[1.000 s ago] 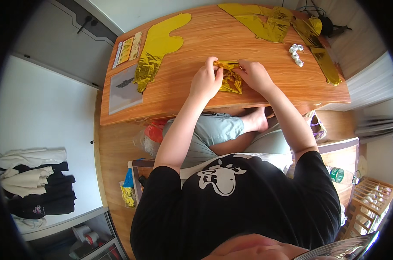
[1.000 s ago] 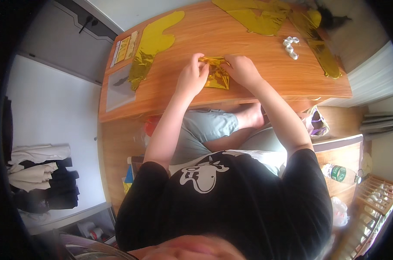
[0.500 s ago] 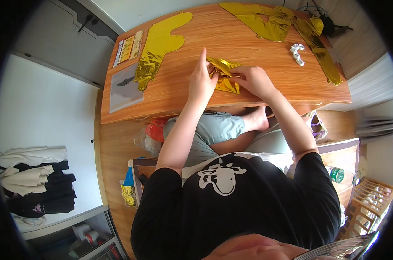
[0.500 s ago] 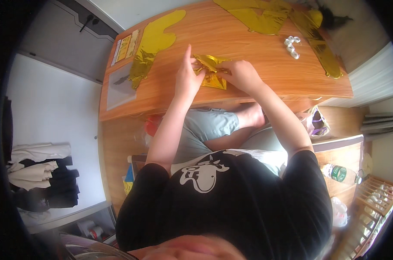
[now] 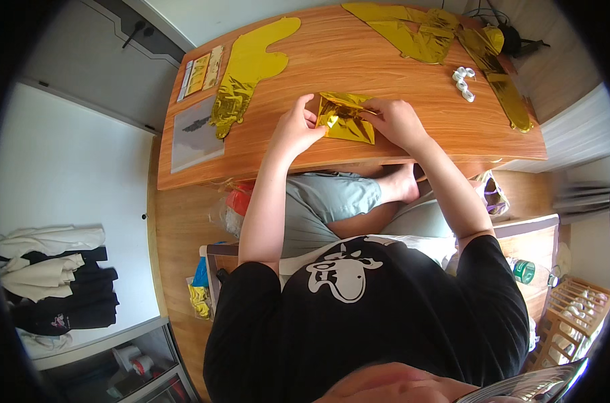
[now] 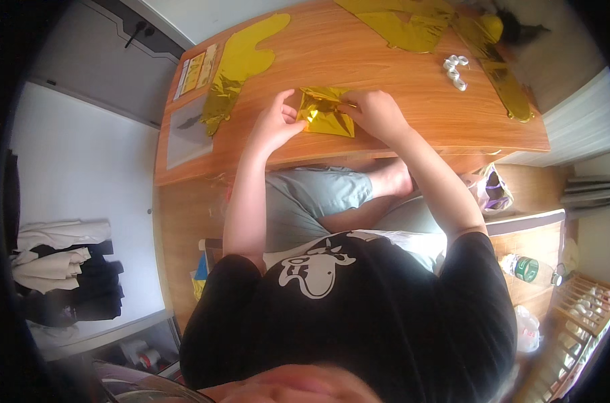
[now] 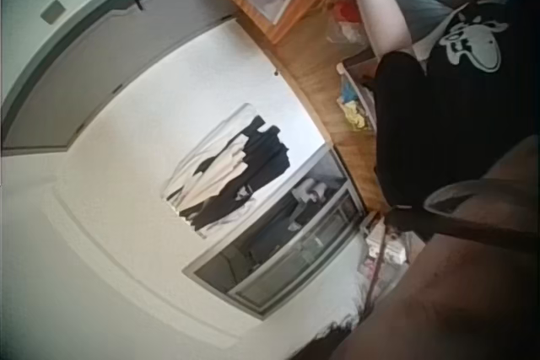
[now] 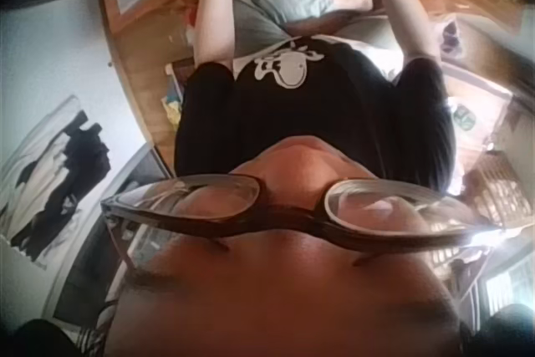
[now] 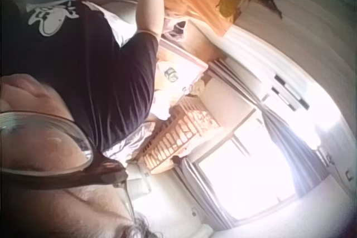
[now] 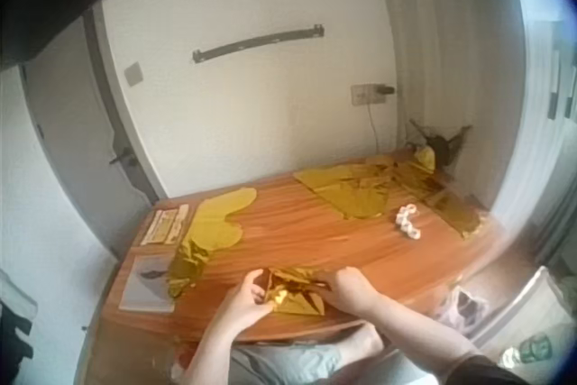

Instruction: The person folds a deflated foil balloon into a small square by hand and places it onto a cardboard insert on the table.

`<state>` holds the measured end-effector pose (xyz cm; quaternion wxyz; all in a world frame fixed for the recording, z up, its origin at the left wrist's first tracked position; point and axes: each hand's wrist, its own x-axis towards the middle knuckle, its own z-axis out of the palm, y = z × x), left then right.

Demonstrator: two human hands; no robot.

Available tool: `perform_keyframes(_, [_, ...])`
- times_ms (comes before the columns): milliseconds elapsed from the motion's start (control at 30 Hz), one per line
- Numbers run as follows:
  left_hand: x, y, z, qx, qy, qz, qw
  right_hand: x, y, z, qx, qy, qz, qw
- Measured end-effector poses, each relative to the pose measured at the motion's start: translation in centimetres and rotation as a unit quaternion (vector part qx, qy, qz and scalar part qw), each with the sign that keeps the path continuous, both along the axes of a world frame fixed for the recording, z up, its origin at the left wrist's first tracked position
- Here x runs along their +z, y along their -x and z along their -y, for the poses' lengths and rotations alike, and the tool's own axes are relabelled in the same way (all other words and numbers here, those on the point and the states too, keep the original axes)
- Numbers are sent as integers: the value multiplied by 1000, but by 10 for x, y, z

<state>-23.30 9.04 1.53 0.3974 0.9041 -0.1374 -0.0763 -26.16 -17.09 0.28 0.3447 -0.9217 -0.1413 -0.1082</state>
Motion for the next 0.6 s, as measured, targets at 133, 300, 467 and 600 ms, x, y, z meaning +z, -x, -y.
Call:
perform_keyframes(133, [-1, 1, 4, -8, -16, 52, 999, 0, 0, 0, -2, 0, 1, 1000])
perform_keyframes(300, [1, 3, 8, -34, -9, 86, 996, 7, 2, -2, -1, 4, -11, 1000])
perform_keyframes(467, [-5, 2, 7, -31, 6, 106, 994, 6, 1, -2, -3, 11, -7, 1000])
perform_keyframes(600, [-11, 1, 3, -28, 19, 125, 992, 7, 0, -3, -10, 19, -16, 1000])
